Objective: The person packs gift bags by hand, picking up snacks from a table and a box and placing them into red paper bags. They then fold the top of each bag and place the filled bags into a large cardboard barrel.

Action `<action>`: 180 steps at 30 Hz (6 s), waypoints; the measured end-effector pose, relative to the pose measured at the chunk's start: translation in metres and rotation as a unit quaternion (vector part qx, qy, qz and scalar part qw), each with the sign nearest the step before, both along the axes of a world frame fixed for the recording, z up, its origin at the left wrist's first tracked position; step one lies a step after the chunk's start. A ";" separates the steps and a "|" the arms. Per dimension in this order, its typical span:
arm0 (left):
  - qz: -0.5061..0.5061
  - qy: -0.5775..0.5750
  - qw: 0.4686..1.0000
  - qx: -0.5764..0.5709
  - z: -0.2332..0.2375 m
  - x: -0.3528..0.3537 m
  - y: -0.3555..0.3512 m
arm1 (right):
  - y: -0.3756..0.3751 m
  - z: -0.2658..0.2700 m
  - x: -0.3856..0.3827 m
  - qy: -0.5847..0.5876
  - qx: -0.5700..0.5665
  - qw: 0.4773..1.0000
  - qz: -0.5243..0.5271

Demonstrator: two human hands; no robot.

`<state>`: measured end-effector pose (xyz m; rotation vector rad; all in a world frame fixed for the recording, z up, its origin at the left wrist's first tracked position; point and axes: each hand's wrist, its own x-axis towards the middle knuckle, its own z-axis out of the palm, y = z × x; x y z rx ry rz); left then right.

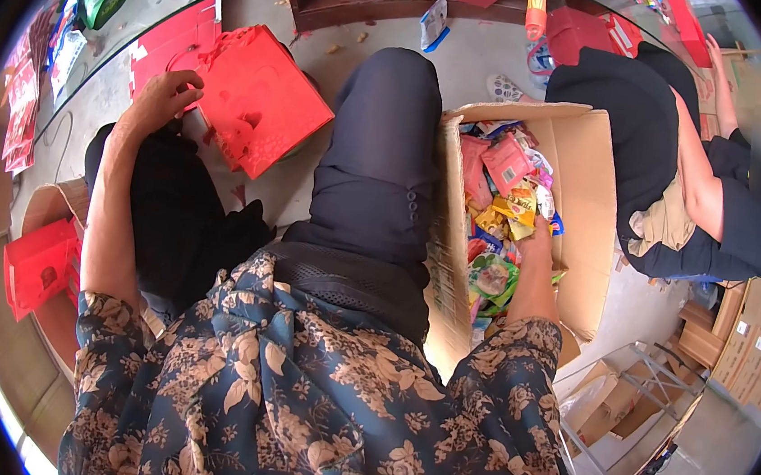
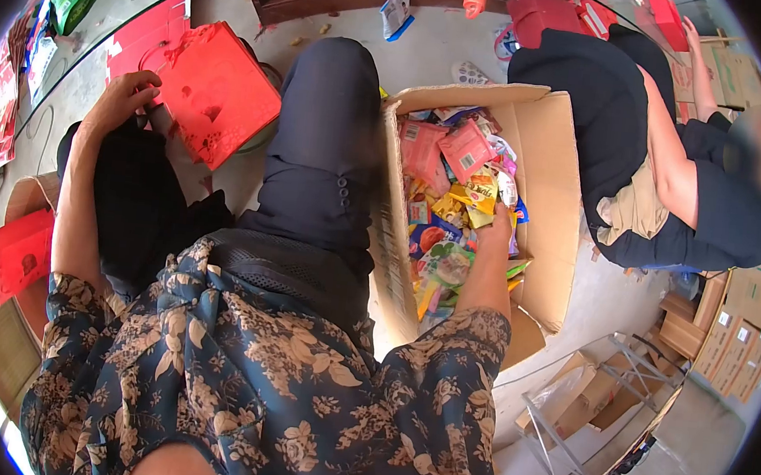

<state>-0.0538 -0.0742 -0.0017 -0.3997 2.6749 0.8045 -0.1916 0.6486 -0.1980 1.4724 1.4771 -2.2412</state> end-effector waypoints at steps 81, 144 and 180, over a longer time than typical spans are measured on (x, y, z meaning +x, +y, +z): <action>0.022 0.138 0.990 -0.035 -0.009 0.010 0.000 | -0.470 0.201 -0.091 0.570 0.208 0.574 0.550; 0.049 0.138 0.989 -0.032 0.058 0.040 0.008 | -0.457 0.069 -0.212 -0.002 0.272 0.530 0.803; 0.099 -0.006 0.995 0.032 0.096 0.065 -0.003 | -0.410 -0.227 -0.163 -0.081 0.214 0.786 0.574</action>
